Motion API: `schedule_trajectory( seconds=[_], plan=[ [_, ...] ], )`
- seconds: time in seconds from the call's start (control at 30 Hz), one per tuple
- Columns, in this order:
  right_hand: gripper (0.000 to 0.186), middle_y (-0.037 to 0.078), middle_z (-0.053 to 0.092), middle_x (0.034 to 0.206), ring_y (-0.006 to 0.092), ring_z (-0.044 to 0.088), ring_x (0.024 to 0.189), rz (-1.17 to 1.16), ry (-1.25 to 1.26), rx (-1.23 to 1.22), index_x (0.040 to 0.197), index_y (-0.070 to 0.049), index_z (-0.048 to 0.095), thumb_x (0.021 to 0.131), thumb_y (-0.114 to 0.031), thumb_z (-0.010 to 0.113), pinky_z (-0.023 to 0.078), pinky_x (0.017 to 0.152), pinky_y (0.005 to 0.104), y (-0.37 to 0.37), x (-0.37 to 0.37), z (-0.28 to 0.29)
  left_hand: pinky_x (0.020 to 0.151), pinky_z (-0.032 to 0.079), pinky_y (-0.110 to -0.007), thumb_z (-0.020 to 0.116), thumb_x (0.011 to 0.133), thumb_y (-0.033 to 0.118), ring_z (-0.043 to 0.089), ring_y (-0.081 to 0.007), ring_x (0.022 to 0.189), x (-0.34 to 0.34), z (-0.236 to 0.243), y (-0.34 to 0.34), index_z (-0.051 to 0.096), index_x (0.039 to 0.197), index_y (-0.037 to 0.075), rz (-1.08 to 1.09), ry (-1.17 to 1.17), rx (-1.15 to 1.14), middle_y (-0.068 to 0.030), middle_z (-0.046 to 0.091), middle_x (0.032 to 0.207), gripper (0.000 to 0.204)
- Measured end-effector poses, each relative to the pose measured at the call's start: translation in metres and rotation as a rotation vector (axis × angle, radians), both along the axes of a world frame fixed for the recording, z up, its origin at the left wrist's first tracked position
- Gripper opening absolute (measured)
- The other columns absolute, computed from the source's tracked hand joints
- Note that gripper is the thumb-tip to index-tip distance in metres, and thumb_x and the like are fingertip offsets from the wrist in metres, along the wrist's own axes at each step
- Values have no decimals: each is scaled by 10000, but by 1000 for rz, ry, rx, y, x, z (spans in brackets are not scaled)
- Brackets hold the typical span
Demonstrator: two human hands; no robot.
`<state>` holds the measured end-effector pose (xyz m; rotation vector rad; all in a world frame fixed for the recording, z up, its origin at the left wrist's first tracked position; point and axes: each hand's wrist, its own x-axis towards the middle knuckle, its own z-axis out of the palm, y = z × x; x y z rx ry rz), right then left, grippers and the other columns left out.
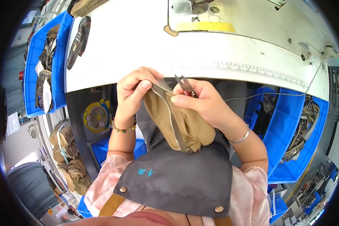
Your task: Sewing and trimming leather pieces for a pouch using an industrial sewing machine.
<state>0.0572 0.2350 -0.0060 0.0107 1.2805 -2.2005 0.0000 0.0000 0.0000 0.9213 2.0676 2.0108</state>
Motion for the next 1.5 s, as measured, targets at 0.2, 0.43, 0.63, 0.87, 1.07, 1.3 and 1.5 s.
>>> schedule_trajectory(
  seconds=[0.2, 0.43, 0.63, 0.87, 1.07, 1.3, 1.5],
  plan=[
    [112, 54, 672, 856, 126, 629, 741, -342, 628, 930, 930, -48, 658, 901, -131, 728, 497, 681, 266, 37, -29, 33, 768, 439, -251, 621, 977, 79, 538, -91, 803, -47, 49, -4, 675, 912, -14, 24, -45, -414, -11, 629, 832, 125],
    [268, 90, 649, 858, 269, 648, 762, -425, 984, 1712, 991, -64, 668, 809, -226, 780, 508, 662, 350, 134, -83, 19, 775, 442, -224, 614, 999, 138, 531, -54, 818, -153, 63, 24, 677, 921, -2, -171, -71, -658, 34, 626, 827, 172],
    [271, 27, 630, 869, 174, 607, 704, -354, 1840, 1613, 1020, -60, 685, 782, -185, 715, 463, 590, 310, 100, -119, 15, 804, 447, -210, 616, 1011, 200, 527, -28, 826, -200, 29, 62, 689, 963, 7, -515, -213, -592, 69, 624, 857, 212],
    [193, -32, 477, 647, 108, 483, 529, -388, 2112, 1303, 945, -39, 697, 762, -89, 657, 352, 473, 260, 51, -150, 7, 816, 459, -213, 630, 1002, 190, 547, -27, 841, -207, 27, 76, 706, 974, 11, -565, -292, -595, 62, 657, 866, 197],
    [180, -21, 492, 644, 111, 521, 536, -321, 2009, 1311, 904, -43, 687, 744, -120, 653, 395, 489, 264, 52, -151, -7, 728, 480, -253, 657, 979, 249, 551, -76, 753, -200, 27, 80, 732, 1006, 19, -393, -255, -668, 11, 668, 792, 244],
    [88, 11, 529, 649, 151, 588, 547, -114, 1853, 1393, 748, -69, 631, 702, -140, 659, 470, 500, 297, 51, -147, -6, 726, 503, -328, 688, 939, 336, 638, -235, 812, -169, 44, 71, 729, 989, 25, 66, 272, -688, -97, 683, 885, 318],
    [95, 14, 521, 622, 164, 600, 535, -94, 1770, 1333, 730, -60, 617, 705, -138, 666, 475, 470, 321, 51, -145, -7, 871, 535, -379, 759, 842, 262, 643, -288, 1015, -115, 61, 77, 716, 1007, 55, -48, 730, -763, -78, 692, 1070, 269]
  ],
)
